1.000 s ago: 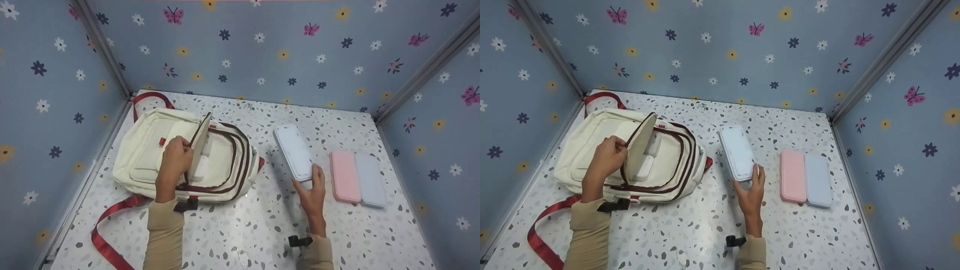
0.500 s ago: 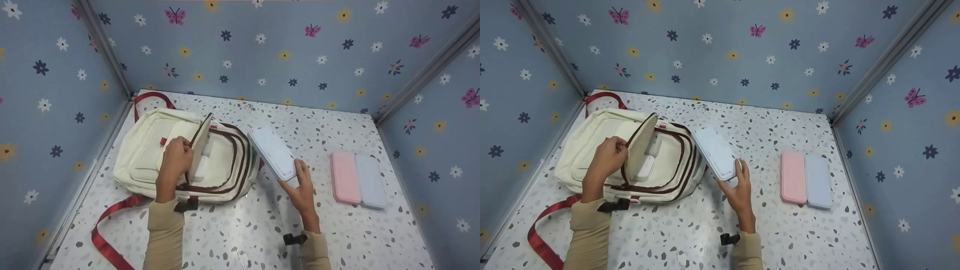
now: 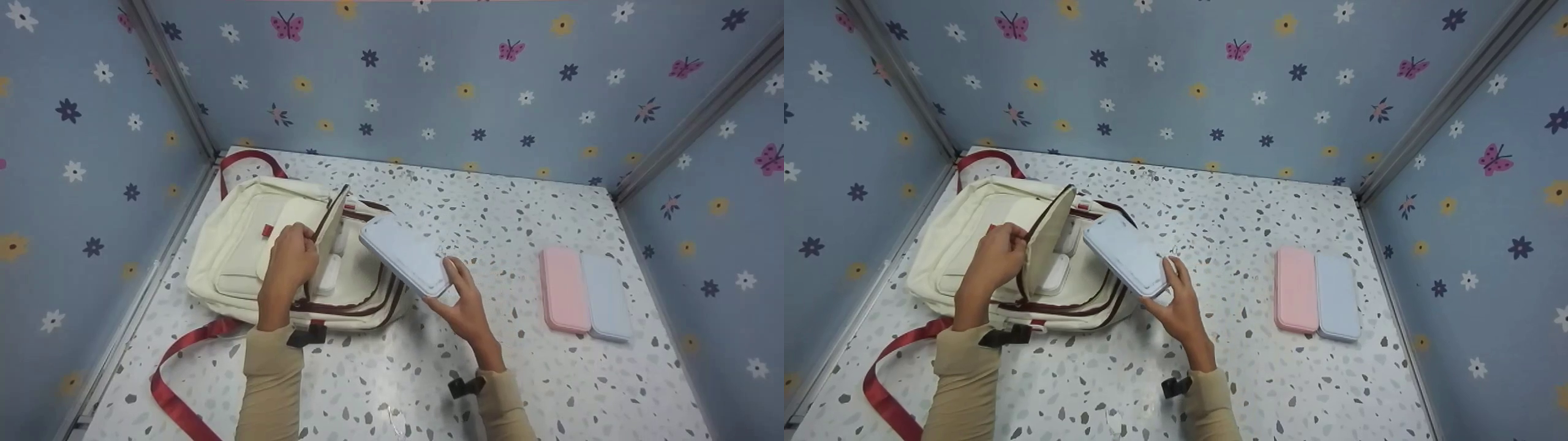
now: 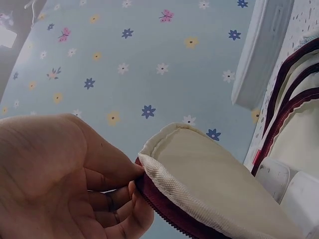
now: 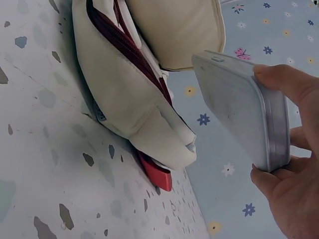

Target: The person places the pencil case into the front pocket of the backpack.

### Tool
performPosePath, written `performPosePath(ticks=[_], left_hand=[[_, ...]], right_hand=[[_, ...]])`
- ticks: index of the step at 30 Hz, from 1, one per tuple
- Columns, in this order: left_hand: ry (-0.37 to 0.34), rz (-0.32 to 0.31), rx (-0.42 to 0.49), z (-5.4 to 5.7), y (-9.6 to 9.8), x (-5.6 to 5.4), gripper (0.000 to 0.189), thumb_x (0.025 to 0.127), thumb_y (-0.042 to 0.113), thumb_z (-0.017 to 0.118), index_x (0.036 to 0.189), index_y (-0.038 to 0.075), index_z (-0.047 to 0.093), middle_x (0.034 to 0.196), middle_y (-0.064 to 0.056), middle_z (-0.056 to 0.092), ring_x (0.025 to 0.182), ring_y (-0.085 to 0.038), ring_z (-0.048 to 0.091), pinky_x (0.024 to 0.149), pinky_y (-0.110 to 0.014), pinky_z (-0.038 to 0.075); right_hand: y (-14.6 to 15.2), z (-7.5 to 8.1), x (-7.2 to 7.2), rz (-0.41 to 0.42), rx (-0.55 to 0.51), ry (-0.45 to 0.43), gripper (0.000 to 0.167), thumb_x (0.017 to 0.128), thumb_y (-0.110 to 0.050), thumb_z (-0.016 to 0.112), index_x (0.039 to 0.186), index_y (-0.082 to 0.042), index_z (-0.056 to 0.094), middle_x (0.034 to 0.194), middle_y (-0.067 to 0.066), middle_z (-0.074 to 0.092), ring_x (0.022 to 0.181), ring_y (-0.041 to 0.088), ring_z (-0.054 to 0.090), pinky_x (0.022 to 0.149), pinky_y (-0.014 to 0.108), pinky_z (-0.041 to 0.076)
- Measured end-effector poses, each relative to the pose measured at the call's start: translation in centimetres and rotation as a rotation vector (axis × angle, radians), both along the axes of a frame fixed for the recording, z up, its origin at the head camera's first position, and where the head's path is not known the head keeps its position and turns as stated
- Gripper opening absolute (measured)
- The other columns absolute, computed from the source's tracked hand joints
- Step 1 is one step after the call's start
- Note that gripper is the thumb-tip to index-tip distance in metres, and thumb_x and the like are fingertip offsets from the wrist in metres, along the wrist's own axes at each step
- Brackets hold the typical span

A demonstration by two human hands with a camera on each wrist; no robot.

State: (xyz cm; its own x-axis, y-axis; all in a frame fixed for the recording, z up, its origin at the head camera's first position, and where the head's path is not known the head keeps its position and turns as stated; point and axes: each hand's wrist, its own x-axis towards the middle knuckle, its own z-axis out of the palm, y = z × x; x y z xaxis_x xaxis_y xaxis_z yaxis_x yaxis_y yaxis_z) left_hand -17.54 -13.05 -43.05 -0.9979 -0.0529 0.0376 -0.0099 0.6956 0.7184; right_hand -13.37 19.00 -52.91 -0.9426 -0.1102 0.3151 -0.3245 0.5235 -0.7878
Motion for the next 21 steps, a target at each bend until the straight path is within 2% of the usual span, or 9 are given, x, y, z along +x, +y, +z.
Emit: performPosePath(ticks=[6, 13, 21], left_hand=[[0.011, -0.004, -0.008, 0.1, 0.3, 0.0, 0.024, 0.092, 0.005, 0.039, 0.104, -0.007, 0.057, 0.102, -0.023, 0.056, 0.101, -0.037, 0.054, 0.088, -0.049, 0.041], [0.014, -0.001, -0.019, 0.1, 0.6, -0.1, 0.023, 0.093, 0.004, 0.040, 0.104, -0.007, 0.057, 0.102, -0.023, 0.056, 0.101, -0.037, 0.054, 0.089, -0.049, 0.042], [0.027, 0.005, -0.022, 0.3, 0.7, 0.0, 0.024, 0.093, 0.004, 0.038, 0.106, -0.006, 0.057, 0.105, -0.023, 0.056, 0.104, -0.037, 0.054, 0.090, -0.049, 0.042]], right_hand=[[-1.2, 0.1, -0.5, 0.039, 0.045, -0.026, 0.083, 0.077, -0.028, 0.079, 0.145, -0.005, 0.039, 0.150, 0.018, 0.033, 0.137, 0.034, 0.035, 0.106, 0.053, 0.034], [-2.6, -0.3, -1.9, 0.109, 0.060, -0.046, 0.082, 0.077, -0.027, 0.079, 0.145, -0.003, 0.039, 0.149, 0.015, 0.035, 0.132, 0.029, 0.040, 0.104, 0.049, 0.037], [-3.7, -0.6, -3.2, 0.180, 0.095, -0.045, 0.077, 0.077, -0.028, 0.077, 0.143, -0.007, 0.043, 0.150, 0.019, 0.033, 0.135, 0.034, 0.038, 0.105, 0.052, 0.036]])
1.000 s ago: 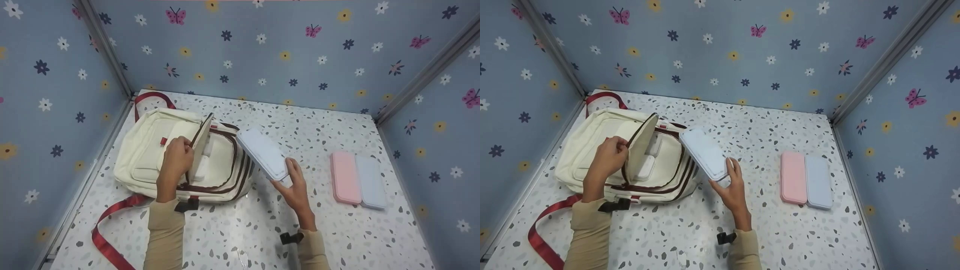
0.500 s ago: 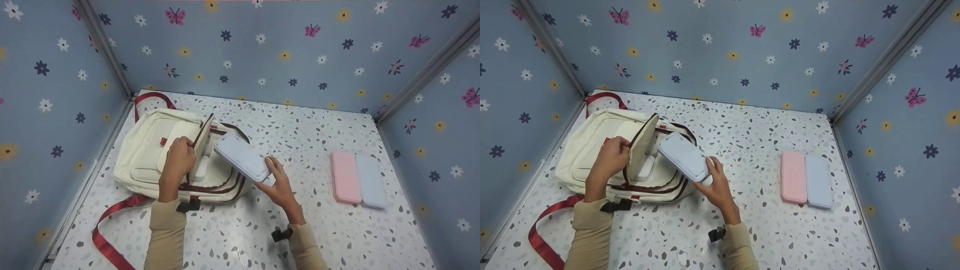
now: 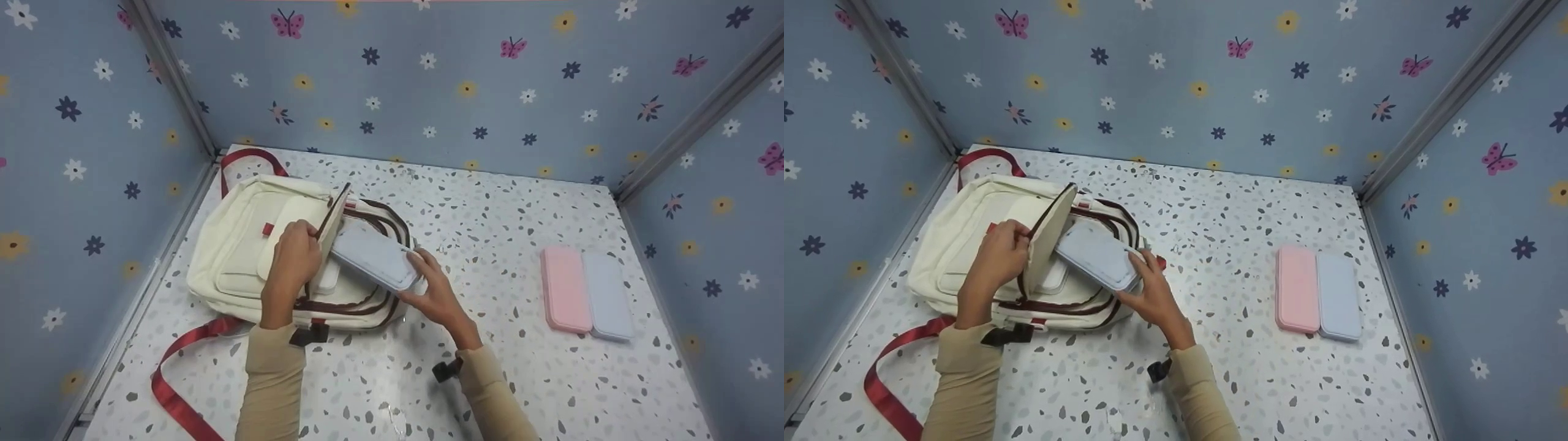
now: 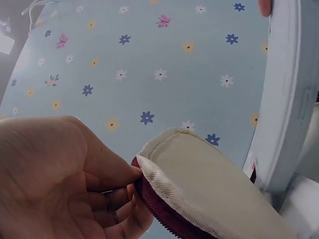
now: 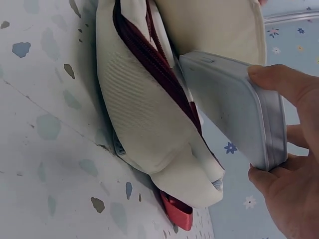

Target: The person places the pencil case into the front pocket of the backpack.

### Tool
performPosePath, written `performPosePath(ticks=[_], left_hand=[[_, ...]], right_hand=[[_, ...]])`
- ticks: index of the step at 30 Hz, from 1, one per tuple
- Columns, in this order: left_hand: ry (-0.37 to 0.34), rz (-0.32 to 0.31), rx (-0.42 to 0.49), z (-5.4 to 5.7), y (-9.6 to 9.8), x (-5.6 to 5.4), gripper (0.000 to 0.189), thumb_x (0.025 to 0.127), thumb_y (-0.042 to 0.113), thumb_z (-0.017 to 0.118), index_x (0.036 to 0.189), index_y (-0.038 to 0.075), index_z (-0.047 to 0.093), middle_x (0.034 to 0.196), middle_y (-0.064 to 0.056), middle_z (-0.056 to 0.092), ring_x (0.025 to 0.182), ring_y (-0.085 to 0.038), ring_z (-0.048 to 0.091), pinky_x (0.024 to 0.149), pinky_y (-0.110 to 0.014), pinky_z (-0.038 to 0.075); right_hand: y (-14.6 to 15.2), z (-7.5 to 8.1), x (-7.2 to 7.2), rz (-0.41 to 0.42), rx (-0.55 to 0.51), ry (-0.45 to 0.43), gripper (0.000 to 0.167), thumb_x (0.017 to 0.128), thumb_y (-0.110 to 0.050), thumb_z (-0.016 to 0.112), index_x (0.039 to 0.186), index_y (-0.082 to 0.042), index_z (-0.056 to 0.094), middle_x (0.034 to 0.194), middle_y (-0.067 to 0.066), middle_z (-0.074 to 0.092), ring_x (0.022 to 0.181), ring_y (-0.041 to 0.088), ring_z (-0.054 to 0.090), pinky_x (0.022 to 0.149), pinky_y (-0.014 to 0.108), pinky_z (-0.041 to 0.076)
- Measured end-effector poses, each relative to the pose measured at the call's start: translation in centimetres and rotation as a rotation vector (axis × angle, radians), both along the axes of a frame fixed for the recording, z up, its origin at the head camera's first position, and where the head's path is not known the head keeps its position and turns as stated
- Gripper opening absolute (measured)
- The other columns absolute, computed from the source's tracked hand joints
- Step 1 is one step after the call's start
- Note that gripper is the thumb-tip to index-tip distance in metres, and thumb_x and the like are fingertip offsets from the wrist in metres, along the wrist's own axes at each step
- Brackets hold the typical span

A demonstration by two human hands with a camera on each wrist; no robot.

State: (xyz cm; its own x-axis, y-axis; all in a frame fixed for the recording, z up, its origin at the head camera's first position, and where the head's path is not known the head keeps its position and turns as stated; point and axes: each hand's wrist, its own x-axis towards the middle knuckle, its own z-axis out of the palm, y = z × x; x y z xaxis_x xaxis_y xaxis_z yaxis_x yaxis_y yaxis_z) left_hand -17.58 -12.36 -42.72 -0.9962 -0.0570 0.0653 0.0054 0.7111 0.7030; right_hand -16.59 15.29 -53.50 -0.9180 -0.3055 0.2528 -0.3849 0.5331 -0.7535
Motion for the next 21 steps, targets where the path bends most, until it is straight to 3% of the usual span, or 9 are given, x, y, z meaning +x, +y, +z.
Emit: performPosePath(ticks=[6, 13, 21], left_hand=[[0.014, 0.002, -0.006, 0.1, 0.0, -0.1, 0.023, 0.093, 0.004, 0.040, 0.106, -0.006, 0.056, 0.104, -0.023, 0.057, 0.104, -0.038, 0.054, 0.090, -0.049, 0.042], [0.015, 0.006, 0.000, 0.3, 0.0, 0.1, 0.021, 0.093, 0.003, 0.041, 0.105, -0.005, 0.056, 0.104, -0.022, 0.056, 0.102, -0.037, 0.055, 0.088, -0.048, 0.042], [0.084, -0.018, 0.004, 0.2, 0.4, 0.0, 0.020, 0.092, 0.001, 0.041, 0.103, -0.006, 0.057, 0.103, -0.022, 0.056, 0.101, -0.038, 0.055, 0.088, -0.048, 0.043]], right_hand=[[-0.5, 0.4, -1.2, 0.034, 0.040, -0.034, 0.082, 0.076, -0.022, 0.078, 0.146, -0.008, 0.037, 0.154, 0.014, 0.028, 0.142, 0.030, 0.028, 0.112, 0.047, 0.029], [-0.6, 0.8, -1.8, -0.068, 0.049, -0.100, 0.088, 0.076, -0.025, 0.080, 0.148, -0.012, 0.032, 0.148, 0.015, 0.030, 0.133, 0.031, 0.038, 0.107, 0.047, 0.036], [-1.0, 0.6, -2.5, -0.092, 0.056, -0.094, 0.086, 0.078, -0.017, 0.078, 0.148, -0.005, 0.029, 0.153, 0.016, 0.032, 0.138, 0.031, 0.036, 0.112, 0.041, 0.032]])
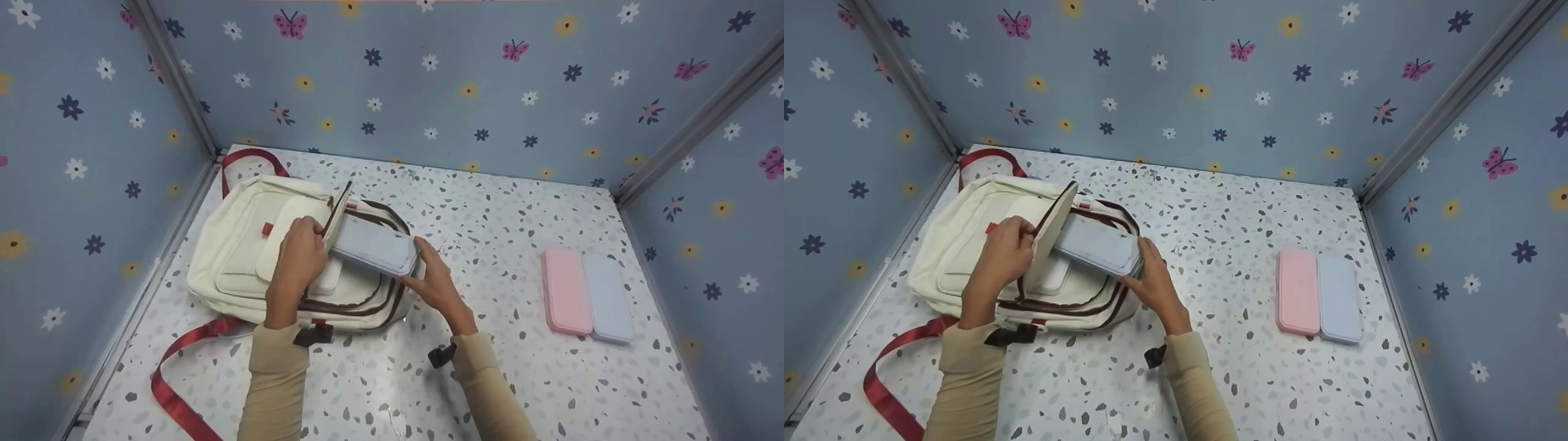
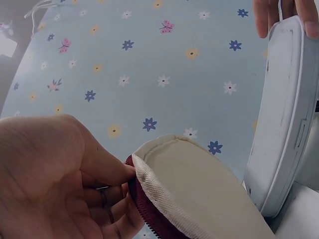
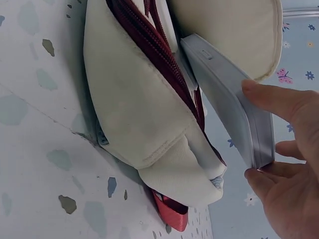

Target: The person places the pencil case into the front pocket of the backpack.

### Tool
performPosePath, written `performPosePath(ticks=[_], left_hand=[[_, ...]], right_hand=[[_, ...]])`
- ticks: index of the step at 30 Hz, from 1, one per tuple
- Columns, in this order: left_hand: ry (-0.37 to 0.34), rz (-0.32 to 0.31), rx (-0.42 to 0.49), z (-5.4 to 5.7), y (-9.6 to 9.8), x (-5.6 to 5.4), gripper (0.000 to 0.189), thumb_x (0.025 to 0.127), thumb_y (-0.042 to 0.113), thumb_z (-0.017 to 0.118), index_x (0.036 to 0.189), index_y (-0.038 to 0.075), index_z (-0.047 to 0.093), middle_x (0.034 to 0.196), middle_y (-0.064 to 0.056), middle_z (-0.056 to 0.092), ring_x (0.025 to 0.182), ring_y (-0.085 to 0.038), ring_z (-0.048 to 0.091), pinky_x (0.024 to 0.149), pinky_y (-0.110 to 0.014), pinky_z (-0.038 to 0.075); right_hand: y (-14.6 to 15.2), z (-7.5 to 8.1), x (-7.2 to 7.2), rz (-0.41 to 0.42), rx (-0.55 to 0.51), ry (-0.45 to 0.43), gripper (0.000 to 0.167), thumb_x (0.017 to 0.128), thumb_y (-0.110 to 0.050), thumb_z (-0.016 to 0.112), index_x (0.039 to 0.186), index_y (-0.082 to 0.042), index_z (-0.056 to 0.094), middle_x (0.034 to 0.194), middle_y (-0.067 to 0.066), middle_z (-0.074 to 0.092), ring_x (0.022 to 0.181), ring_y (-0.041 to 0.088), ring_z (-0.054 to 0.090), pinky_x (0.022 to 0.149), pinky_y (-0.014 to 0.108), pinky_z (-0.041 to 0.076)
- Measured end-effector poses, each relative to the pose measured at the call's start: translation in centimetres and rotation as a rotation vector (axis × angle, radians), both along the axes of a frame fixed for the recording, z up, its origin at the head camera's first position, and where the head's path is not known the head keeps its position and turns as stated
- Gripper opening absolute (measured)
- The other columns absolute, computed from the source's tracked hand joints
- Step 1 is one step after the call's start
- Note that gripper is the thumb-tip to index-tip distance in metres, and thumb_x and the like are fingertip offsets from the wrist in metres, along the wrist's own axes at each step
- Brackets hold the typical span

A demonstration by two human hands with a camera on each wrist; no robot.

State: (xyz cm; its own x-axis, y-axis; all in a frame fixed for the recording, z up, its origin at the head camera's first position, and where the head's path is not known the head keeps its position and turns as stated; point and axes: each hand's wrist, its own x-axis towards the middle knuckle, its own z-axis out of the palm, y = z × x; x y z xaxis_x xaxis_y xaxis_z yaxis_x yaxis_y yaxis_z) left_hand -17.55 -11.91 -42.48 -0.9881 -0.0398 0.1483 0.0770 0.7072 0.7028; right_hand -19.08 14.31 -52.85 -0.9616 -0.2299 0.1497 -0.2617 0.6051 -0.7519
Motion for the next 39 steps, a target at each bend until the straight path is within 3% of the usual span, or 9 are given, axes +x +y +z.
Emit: performPosePath(ticks=[6, 11, 18, 26, 32, 39], left_hand=[[0.034, -0.024, -0.017, 0.0, 0.5, 0.1, 0.018, 0.092, 0.000, 0.042, 0.102, -0.006, 0.057, 0.103, -0.022, 0.056, 0.099, -0.037, 0.055, 0.087, -0.048, 0.044], [0.065, -0.047, -0.035, 0.0, 0.9, 0.2, 0.018, 0.093, 0.000, 0.042, 0.102, -0.005, 0.057, 0.101, -0.021, 0.056, 0.097, -0.036, 0.056, 0.086, -0.046, 0.045], [0.051, -0.051, -0.041, 0.0, 1.1, 0.3, 0.018, 0.093, 0.000, 0.042, 0.103, -0.005, 0.057, 0.102, -0.021, 0.056, 0.099, -0.035, 0.057, 0.088, -0.046, 0.044], [0.039, -0.054, -0.043, 0.1, 1.3, 0.2, 0.018, 0.093, 0.000, 0.044, 0.105, -0.005, 0.057, 0.103, -0.020, 0.056, 0.099, -0.034, 0.057, 0.088, -0.045, 0.045], [0.060, -0.055, -0.037, -0.1, 1.3, 0.1, 0.017, 0.092, 0.000, 0.045, 0.103, -0.005, 0.057, 0.102, -0.020, 0.056, 0.098, -0.035, 0.057, 0.088, -0.046, 0.044], [0.035, -0.064, -0.025, -0.1, 1.4, 0.2, 0.018, 0.094, 0.001, 0.044, 0.104, -0.004, 0.058, 0.104, -0.020, 0.056, 0.100, -0.035, 0.056, 0.088, -0.046, 0.044]], right_hand=[[-0.3, 0.5, -1.0, 0.001, 0.036, -0.071, 0.089, 0.081, -0.019, 0.076, 0.151, -0.008, 0.024, 0.155, 0.011, 0.029, 0.141, 0.027, 0.032, 0.114, 0.039, 0.027], [-1.0, 0.7, -1.8, 0.040, 0.066, -0.080, 0.089, 0.083, -0.020, 0.074, 0.152, -0.007, 0.019, 0.157, 0.012, 0.024, 0.144, 0.025, 0.025, 0.116, 0.038, 0.022], [-2.4, 0.8, -3.0, 0.068, 0.087, -0.106, 0.090, 0.083, -0.020, 0.074, 0.153, -0.009, 0.018, 0.158, 0.013, 0.021, 0.145, 0.024, 0.023, 0.116, 0.038, 0.022], [-3.8, 0.5, -3.9, 0.071, 0.120, -0.072, 0.086, 0.085, -0.022, 0.072, 0.152, -0.006, 0.020, 0.157, 0.015, 0.025, 0.142, 0.029, 0.029, 0.116, 0.045, 0.021], [-4.9, 0.1, -4.6, 0.068, 0.102, -0.043, 0.088, 0.082, -0.018, 0.075, 0.150, 0.000, 0.023, 0.155, 0.017, 0.029, 0.140, 0.029, 0.033, 0.115, 0.040, 0.025], [-6.0, -0.6, -4.7, 0.066, 0.104, -0.032, 0.083, 0.083, -0.011, 0.073, 0.148, 0.003, 0.023, 0.152, 0.019, 0.033, 0.139, 0.029, 0.034, 0.114, 0.036, 0.027]])
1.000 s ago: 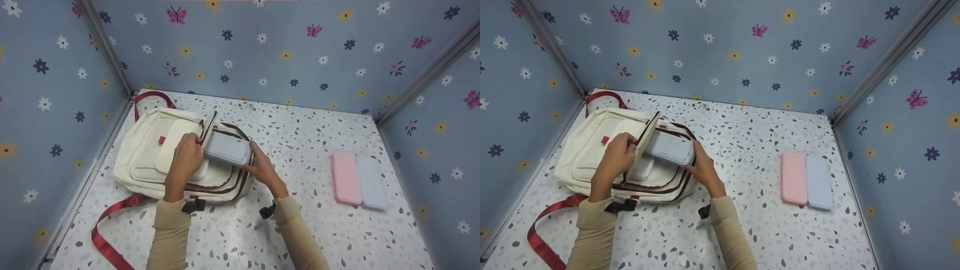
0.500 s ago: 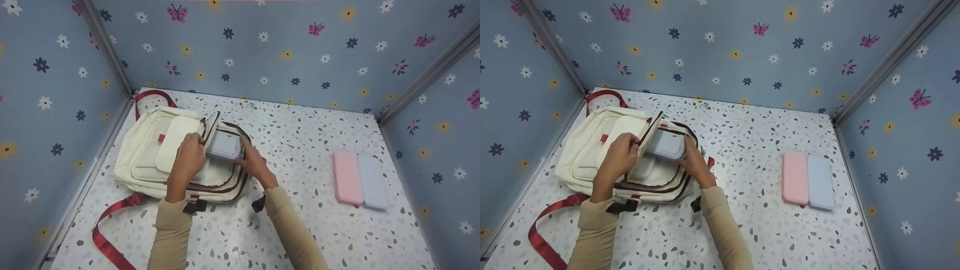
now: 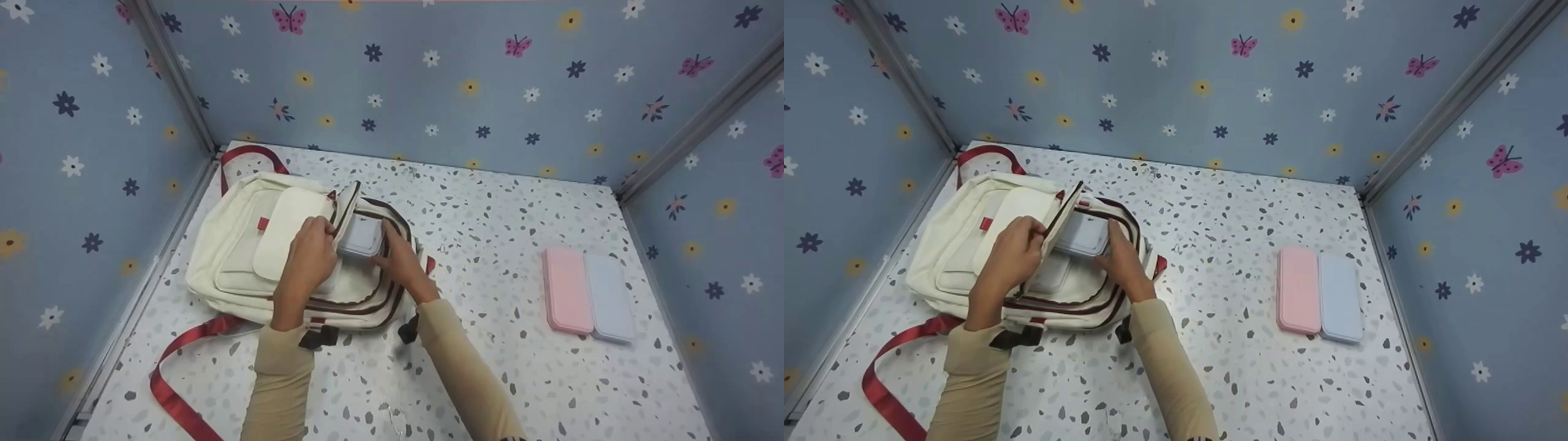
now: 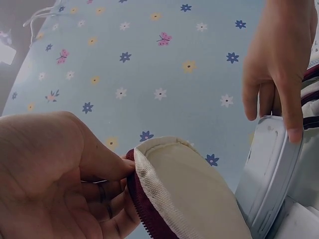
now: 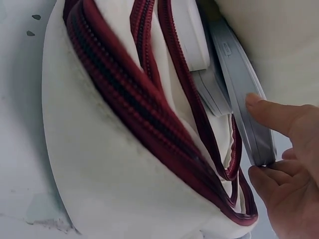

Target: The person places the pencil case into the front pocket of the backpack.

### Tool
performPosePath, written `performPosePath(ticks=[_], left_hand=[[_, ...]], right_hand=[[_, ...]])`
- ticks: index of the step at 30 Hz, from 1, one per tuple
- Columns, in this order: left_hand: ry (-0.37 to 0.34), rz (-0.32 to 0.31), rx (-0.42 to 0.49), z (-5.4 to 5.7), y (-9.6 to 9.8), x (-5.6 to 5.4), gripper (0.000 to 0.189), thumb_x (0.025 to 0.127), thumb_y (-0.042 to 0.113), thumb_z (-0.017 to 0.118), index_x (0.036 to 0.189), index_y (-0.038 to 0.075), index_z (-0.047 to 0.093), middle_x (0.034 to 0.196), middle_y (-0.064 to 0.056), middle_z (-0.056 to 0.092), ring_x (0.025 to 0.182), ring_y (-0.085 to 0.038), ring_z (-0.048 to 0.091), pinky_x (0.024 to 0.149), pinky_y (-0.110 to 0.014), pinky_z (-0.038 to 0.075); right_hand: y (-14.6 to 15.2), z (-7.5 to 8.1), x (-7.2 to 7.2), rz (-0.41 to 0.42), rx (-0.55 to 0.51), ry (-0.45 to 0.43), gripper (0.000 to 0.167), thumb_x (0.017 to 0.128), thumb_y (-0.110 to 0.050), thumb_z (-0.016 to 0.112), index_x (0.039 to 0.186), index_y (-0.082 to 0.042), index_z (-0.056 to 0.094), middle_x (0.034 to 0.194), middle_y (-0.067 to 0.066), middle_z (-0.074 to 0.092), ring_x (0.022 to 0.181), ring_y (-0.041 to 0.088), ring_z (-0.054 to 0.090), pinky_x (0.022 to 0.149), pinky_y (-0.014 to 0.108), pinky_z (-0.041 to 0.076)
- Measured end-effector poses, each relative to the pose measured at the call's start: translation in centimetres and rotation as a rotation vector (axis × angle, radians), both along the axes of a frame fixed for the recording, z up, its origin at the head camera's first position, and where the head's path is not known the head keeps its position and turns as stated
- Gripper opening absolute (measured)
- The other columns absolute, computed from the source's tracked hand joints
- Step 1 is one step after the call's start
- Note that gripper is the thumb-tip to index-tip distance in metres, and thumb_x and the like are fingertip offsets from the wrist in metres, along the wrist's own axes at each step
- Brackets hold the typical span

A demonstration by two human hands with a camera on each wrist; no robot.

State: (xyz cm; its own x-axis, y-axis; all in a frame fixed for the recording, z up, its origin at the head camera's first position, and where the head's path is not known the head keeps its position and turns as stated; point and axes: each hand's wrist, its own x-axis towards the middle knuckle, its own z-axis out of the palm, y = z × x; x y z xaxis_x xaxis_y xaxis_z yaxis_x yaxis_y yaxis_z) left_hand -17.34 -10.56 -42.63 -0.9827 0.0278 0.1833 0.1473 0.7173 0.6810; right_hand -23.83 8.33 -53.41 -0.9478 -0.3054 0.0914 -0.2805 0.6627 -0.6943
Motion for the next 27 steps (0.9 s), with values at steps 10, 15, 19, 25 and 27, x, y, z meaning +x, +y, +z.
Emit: performPosePath(ticks=[10, 15, 19, 25, 27], left_hand=[[0.032, 0.000, 0.009, 0.0, 0.0, 0.0, 0.015, 0.091, -0.001, 0.047, 0.101, -0.004, 0.058, 0.100, -0.020, 0.056, 0.098, -0.036, 0.057, 0.087, -0.047, 0.044], [0.012, 0.006, 0.012, 0.0, -0.1, 0.0, 0.015, 0.091, -0.001, 0.047, 0.101, -0.004, 0.058, 0.101, -0.020, 0.056, 0.099, -0.036, 0.056, 0.088, -0.047, 0.044], [-0.003, 0.007, 0.017, 0.0, -0.3, -0.1, 0.017, 0.092, 0.000, 0.044, 0.102, -0.003, 0.058, 0.102, -0.020, 0.056, 0.100, -0.035, 0.056, 0.088, -0.046, 0.044], [0.015, 0.007, 0.016, 0.0, -0.3, -0.1, 0.016, 0.092, -0.001, 0.044, 0.101, -0.004, 0.057, 0.101, -0.020, 0.056, 0.099, -0.035, 0.056, 0.088, -0.046, 0.044], [0.023, 0.007, 0.009, -0.1, -0.2, -0.1, 0.015, 0.092, -0.001, 0.045, 0.101, -0.004, 0.057, 0.101, -0.020, 0.056, 0.099, -0.035, 0.057, 0.088, -0.046, 0.044]], right_hand=[[-1.2, -0.6, 0.3, -0.064, -0.005, 0.070, 0.073, 0.085, -0.013, 0.071, 0.144, 0.004, 0.032, 0.142, 0.020, 0.046, 0.128, 0.030, 0.048, 0.107, 0.037, 0.038], [-1.6, -0.7, 0.7, -0.109, -0.094, 0.107, 0.064, 0.082, -0.006, 0.070, 0.137, 0.007, 0.040, 0.119, 0.022, 0.060, 0.104, 0.031, 0.062, 0.091, 0.038, 0.050], [-1.6, -0.4, 1.0, -0.122, -0.213, 0.107, 0.059, 0.079, 0.004, 0.067, 0.133, 0.010, 0.043, 0.105, 0.023, 0.063, 0.097, 0.032, 0.065, 0.087, 0.037, 0.052], [-1.7, -0.1, 1.2, -0.143, -0.304, 0.073, 0.047, 0.083, 0.011, 0.055, 0.129, 0.012, 0.046, 0.110, 0.027, 0.065, 0.102, 0.034, 0.066, 0.090, 0.037, 0.052], [-1.9, -0.1, 1.1, -0.158, -0.310, 0.061, 0.046, 0.085, 0.011, 0.052, 0.130, 0.012, 0.045, 0.115, 0.028, 0.064, 0.107, 0.034, 0.064, 0.093, 0.037, 0.050]])
